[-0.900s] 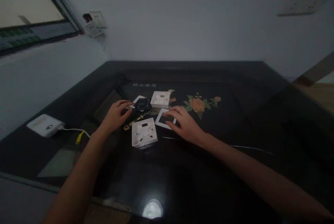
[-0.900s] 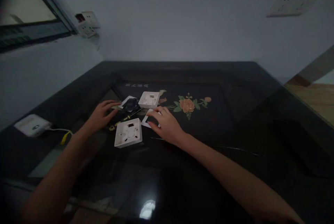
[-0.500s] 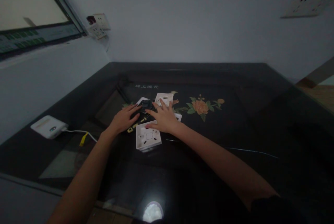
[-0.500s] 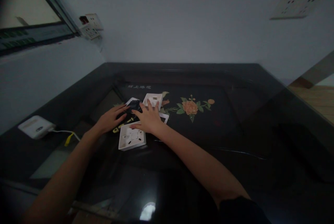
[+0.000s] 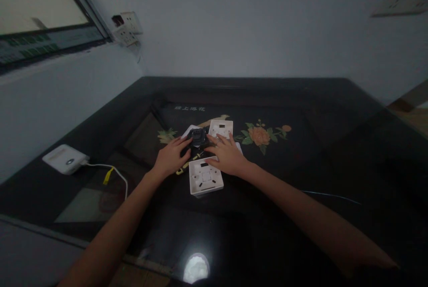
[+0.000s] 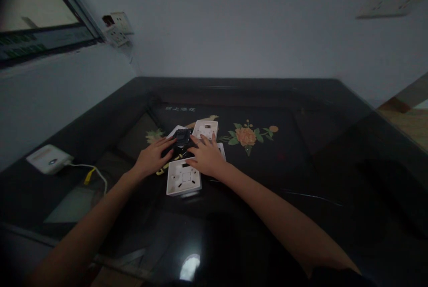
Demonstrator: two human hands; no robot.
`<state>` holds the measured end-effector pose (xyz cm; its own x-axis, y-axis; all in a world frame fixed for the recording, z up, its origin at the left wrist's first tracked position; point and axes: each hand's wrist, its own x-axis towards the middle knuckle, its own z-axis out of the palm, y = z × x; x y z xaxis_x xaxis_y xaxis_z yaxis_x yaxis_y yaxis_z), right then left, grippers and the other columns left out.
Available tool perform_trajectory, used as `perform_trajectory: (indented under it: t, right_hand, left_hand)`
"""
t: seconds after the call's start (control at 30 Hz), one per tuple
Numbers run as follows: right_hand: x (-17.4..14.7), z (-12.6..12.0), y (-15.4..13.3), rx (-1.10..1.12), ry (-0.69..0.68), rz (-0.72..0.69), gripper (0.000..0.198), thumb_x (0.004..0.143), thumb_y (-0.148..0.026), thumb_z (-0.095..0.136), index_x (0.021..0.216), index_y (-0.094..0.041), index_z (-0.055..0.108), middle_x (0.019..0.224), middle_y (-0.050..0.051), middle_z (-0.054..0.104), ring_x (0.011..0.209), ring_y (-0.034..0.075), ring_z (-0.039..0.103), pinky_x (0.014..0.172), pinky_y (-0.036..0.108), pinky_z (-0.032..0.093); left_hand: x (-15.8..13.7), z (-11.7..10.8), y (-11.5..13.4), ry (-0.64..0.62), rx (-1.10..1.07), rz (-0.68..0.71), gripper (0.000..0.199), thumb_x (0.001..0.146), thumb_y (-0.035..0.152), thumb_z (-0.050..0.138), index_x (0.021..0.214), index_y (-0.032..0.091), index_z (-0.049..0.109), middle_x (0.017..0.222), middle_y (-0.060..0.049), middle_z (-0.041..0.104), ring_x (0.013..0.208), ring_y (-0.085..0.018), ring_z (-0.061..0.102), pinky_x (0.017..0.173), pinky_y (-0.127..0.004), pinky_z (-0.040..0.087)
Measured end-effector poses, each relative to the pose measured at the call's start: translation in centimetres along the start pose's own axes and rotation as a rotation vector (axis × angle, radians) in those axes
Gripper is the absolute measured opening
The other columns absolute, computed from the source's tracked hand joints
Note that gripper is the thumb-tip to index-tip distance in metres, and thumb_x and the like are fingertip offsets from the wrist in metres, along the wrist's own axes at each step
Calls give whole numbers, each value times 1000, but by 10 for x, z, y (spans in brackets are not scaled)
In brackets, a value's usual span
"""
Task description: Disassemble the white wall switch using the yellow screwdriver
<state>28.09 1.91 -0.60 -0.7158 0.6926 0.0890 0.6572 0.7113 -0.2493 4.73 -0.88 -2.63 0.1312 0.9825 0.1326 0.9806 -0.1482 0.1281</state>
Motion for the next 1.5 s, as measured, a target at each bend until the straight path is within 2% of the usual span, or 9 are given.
perform_trajectory:
  t: [0.3, 0.57, 0.77, 1.0, 1.13, 1.2, 1.33, 1.43, 1.5]
  right_hand:
    - [-59, -2, 34, 42, 72, 37, 37, 95, -45, 56, 126, -29, 66, 159, 6, 38, 147, 35, 30, 118, 67, 12]
    - [-118, -10, 54, 25, 117, 105, 35, 92, -41, 61, 125, -29, 67, 157, 7, 41, 145, 35, 34, 116, 68, 21]
    - [-151, -12, 60, 21, 137, 139, 34, 90, -37, 65, 123, -29, 67, 157, 8, 42, 145, 37, 34, 115, 70, 21]
    - [-164, -14, 58, 53, 174, 146, 31, 93, -35, 61, 123, -27, 66, 152, 9, 48, 145, 34, 35, 115, 70, 22]
    - [-175, -26, 55, 165, 258, 150, 29, 95, -31, 55, 123, -25, 65, 148, 10, 52, 145, 30, 36, 112, 62, 37]
    - [-184, -32, 53, 212, 323, 183, 28, 96, -29, 53, 121, -26, 66, 143, 10, 56, 140, 30, 43, 108, 58, 45]
    - [-203, -36, 56, 208, 412, 319, 25, 96, -31, 52, 116, -27, 67, 131, 10, 62, 121, 27, 60, 98, 50, 55]
    - [-212, -35, 63, 174, 445, 398, 25, 96, -35, 52, 113, -27, 68, 125, 10, 65, 111, 26, 65, 93, 46, 57]
    - [-215, -35, 69, 150, 448, 425, 25, 96, -37, 52, 113, -26, 68, 123, 9, 65, 109, 26, 66, 93, 47, 57]
  left_hand:
    - [0, 5, 63, 9, -19, 82, 45, 96, 32, 45, 138, 20, 56, 142, -9, 59, 135, -28, 51, 109, -44, 47]
    - [1, 11, 121, 2, -51, 182, 44, 96, 32, 47, 137, 19, 56, 143, -10, 58, 136, -29, 50, 110, -44, 47]
    - [-5, 13, 149, -17, -100, 233, 44, 97, 33, 47, 137, 16, 54, 143, -13, 57, 137, -32, 47, 109, -48, 47]
    - [-8, 10, 144, -23, -175, 294, 50, 94, 26, 52, 142, 18, 46, 149, -13, 50, 140, -29, 44, 113, -47, 43]
    - [-8, 8, 132, -4, -206, 283, 54, 92, 24, 52, 144, 21, 40, 148, -12, 50, 137, -27, 47, 111, -45, 45]
    - [-7, 7, 126, 7, -209, 271, 53, 92, 24, 52, 144, 21, 40, 145, -11, 52, 133, -26, 51, 109, -45, 48]
    - [-5, 4, 117, 44, -193, 260, 38, 92, 22, 54, 130, 17, 53, 133, -12, 59, 123, -27, 56, 104, -45, 50]
    - [-7, 3, 116, 56, -164, 296, 26, 93, 22, 52, 116, 17, 63, 122, -12, 64, 116, -28, 58, 100, -47, 51]
    - [-9, 3, 118, 60, -142, 337, 27, 94, 22, 50, 116, 17, 65, 121, -11, 66, 118, -29, 57, 102, -49, 49]
